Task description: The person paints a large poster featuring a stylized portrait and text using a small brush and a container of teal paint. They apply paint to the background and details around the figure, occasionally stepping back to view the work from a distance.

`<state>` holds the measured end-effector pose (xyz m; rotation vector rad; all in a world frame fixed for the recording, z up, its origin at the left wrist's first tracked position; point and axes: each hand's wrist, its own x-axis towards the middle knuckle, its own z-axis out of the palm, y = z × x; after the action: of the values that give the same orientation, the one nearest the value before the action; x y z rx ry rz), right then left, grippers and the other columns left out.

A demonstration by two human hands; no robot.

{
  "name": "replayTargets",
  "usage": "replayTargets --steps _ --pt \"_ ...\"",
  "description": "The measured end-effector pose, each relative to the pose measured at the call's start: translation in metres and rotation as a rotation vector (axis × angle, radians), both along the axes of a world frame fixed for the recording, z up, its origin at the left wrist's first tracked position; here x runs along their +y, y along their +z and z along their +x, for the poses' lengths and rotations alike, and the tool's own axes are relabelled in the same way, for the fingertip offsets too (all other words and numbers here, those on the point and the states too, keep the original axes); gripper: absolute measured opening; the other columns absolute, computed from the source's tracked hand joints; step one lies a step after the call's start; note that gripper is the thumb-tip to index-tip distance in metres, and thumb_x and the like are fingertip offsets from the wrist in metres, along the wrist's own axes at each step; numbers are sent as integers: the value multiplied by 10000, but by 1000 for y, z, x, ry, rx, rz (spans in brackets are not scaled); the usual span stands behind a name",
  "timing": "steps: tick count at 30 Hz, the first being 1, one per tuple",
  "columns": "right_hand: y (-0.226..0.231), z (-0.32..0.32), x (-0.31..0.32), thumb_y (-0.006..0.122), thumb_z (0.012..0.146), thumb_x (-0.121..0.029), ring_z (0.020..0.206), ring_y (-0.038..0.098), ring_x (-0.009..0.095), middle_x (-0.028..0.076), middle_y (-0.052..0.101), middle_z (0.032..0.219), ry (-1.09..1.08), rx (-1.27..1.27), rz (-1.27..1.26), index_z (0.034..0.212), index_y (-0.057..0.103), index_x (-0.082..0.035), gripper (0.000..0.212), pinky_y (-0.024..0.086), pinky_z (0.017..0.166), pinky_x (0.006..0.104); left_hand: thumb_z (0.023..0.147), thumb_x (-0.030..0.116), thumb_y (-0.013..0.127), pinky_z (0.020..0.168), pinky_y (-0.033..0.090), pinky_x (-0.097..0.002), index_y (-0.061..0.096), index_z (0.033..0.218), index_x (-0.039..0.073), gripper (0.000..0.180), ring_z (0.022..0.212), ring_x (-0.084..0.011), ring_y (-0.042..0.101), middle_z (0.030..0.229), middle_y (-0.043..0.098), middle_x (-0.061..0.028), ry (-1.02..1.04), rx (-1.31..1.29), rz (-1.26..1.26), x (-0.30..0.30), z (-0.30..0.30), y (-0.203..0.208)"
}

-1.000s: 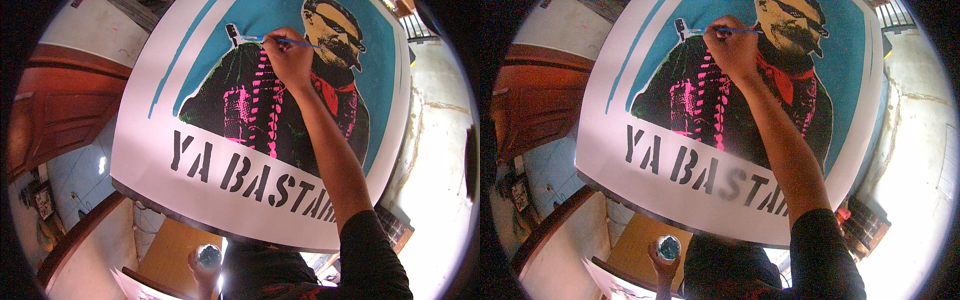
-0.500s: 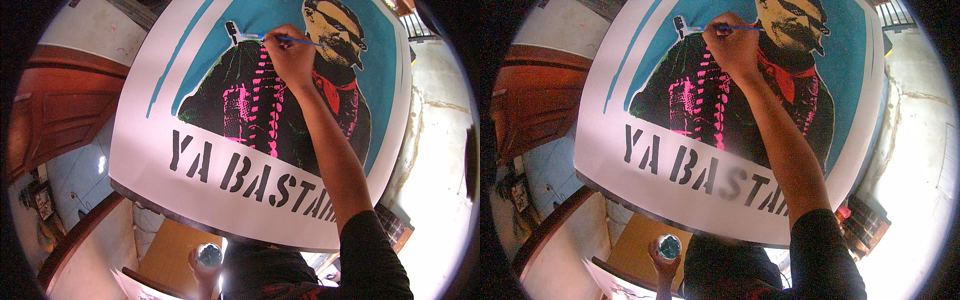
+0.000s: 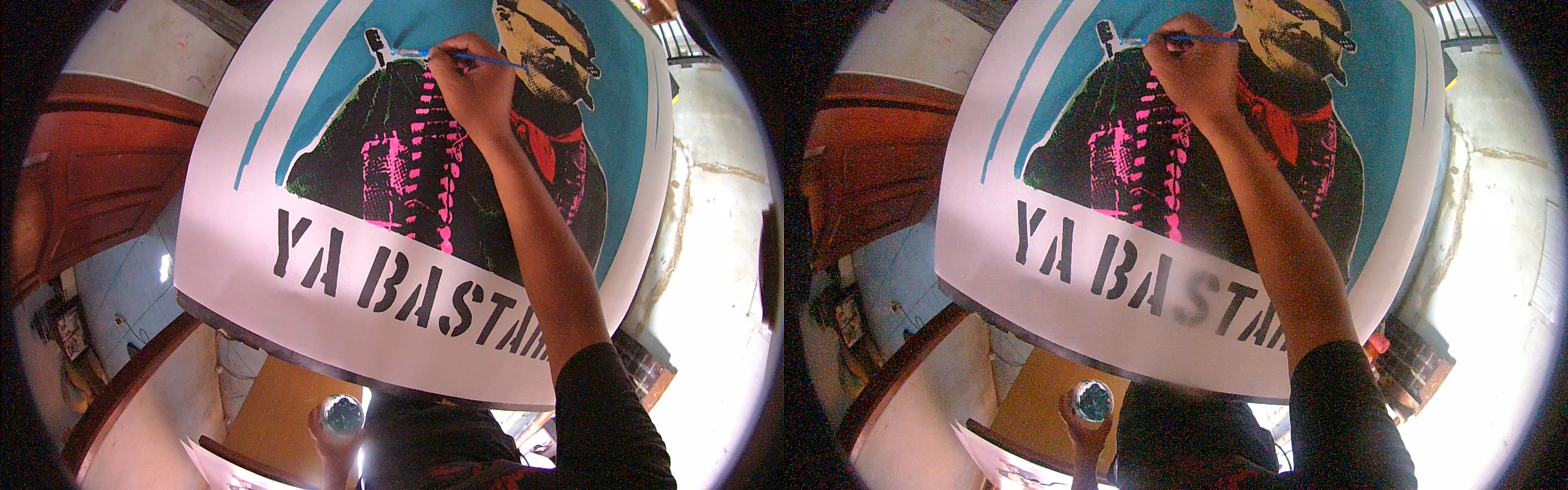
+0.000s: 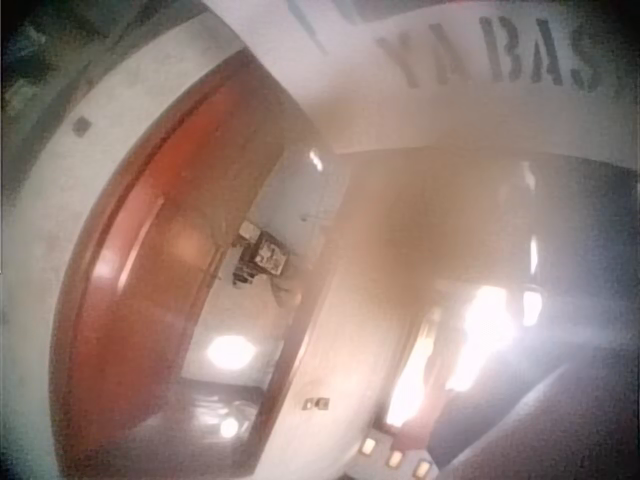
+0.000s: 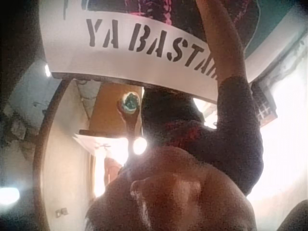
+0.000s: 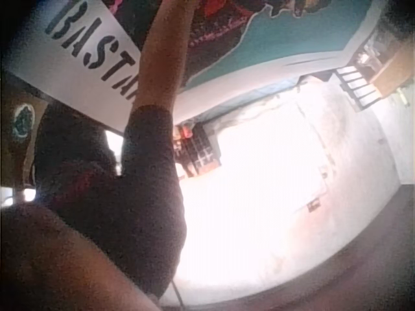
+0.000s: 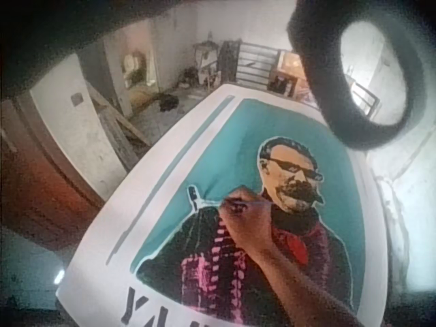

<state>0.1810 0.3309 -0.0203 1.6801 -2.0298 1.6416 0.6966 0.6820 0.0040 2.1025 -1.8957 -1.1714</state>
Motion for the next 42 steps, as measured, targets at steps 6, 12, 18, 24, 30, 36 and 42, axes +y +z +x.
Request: replayTargets --steps 6,12,18,24,30,36,42 --pt "-1 -1 1 675 804 -70 672 630 103 52 665 730 16 -74 -13 803 666 -9 62 499 622 254 553 373 886 1011 386 -509 335 1384 46 1050 1213 -383 434 1298 412 -195 -68 -63 11 -4 -1 3" --pt "2 3 -1 673 795 -64 657 606 94 41 651 714 16 -33 -28 789 666 -16 49 483 605 251 555 372 884 1017 381 -510 350 1380 52 1033 1227 -380 426 1307 410 -187 -6 2 2 -1 0 0" --pt "0 1 1 678 790 -69 642 589 86 38 643 705 20 -14 -57 777 664 -13 60 467 593 246 562 333 876 1014 384 -502 340 1380 52 1018 1208 -363 437 1298 409 -180 -7 13 18 -3 1 0" --pt "2 1 2 679 791 -78 660 610 100 47 649 710 47 -94 -10 777 666 -10 71 484 613 253 555 316 866 1006 388 -498 323 1384 49 1027 1191 -359 447 1278 422 -176 9 60 21 -7 -5 0" --pt "3 0 1 682 793 -78 661 610 100 49 651 709 55 -66 -39 781 667 -5 75 481 607 254 555 322 869 1023 385 -489 301 1399 53 1052 1210 -360 448 1297 422 -182 42 78 34 -4 -1 -1" --pt "1 -2 4 680 792 -70 667 613 98 55 655 713 50 -64 -1 781 667 -3 69 484 609 256 557 350 876 1035 383 -488 279 1414 51 1086 1226 -361 450 1320 415 -185 -11 33 40 -5 -1 0" --pt "3 3 3 678 785 -68 659 610 103 55 658 711 9 -101 -6 775 667 -9 60 480 607 257 560 382 869 1029 383 -495 292 1409 47 1080 1228 -364 444 1321 413 -183 -49 -7 20 -6 -3 2"
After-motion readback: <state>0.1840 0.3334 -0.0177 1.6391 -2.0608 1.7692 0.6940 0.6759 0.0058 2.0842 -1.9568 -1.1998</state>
